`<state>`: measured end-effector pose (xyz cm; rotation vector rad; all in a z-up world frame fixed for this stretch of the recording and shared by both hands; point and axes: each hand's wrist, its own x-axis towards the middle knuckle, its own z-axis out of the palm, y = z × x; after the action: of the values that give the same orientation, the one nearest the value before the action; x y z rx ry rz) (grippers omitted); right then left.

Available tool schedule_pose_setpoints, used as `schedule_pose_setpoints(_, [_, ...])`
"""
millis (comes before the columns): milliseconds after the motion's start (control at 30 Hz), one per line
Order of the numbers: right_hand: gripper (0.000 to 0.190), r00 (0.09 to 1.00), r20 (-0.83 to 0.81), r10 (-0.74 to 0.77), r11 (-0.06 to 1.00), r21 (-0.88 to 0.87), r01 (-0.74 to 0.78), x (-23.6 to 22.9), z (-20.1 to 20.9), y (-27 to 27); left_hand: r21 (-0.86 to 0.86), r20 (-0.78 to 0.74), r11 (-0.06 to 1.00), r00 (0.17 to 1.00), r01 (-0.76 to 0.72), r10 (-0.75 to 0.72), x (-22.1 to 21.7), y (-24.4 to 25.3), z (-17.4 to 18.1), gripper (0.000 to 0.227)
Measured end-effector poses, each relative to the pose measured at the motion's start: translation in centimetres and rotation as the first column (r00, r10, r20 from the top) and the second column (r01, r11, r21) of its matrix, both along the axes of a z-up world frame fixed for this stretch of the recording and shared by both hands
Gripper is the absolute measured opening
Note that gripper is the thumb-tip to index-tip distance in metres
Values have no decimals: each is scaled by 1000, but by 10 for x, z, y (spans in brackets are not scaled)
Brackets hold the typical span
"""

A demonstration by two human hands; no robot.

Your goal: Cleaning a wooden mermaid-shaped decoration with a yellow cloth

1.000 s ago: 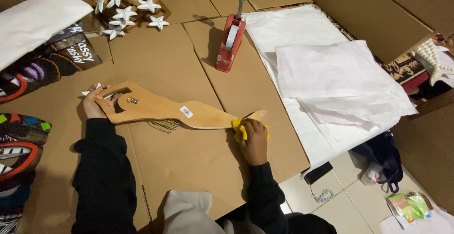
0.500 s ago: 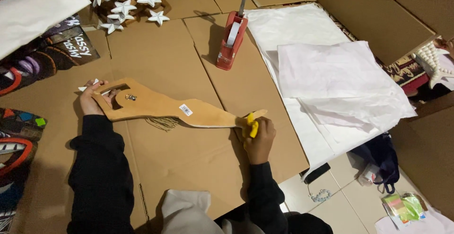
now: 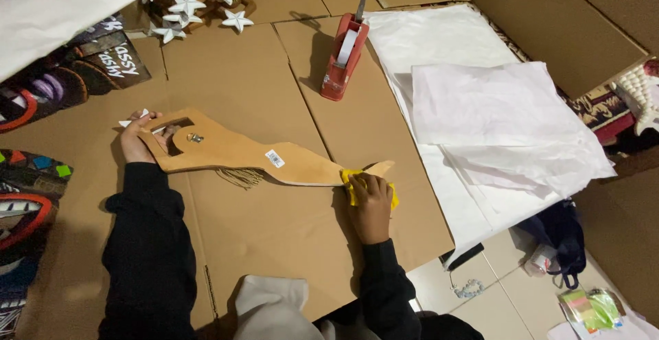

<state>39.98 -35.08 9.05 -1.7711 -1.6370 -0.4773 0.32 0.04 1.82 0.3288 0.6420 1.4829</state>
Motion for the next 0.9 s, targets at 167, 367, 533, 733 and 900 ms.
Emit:
schedule_pose_setpoints(167, [17,984,50,-173,984,-31,175,-1,-1,-1,31,7,999,1000,27,-27,-4,8,-16,19])
schedule_pose_setpoints(367, [16,990,73,-119,991,-54,123,-4,-5,1,15,6,999,999,52,-52,-8,8,-18,20])
schedule_pose_setpoints(533, [14,985,54,-165,985,-38,167,-10,7,-2,20,6,999,999,47,-48,-9,11,-21,21])
schedule_pose_setpoints(733, [16,989,50,-136,989,-57,139,-4,-5,0,3,19,999,999,48,-49,-10,14,-25,21])
schedule_pose_setpoints(900, [14,965,63,-254,965,-50,257,-9,1,-3,13,11,999,999,51,-52,-9,11,-20,21])
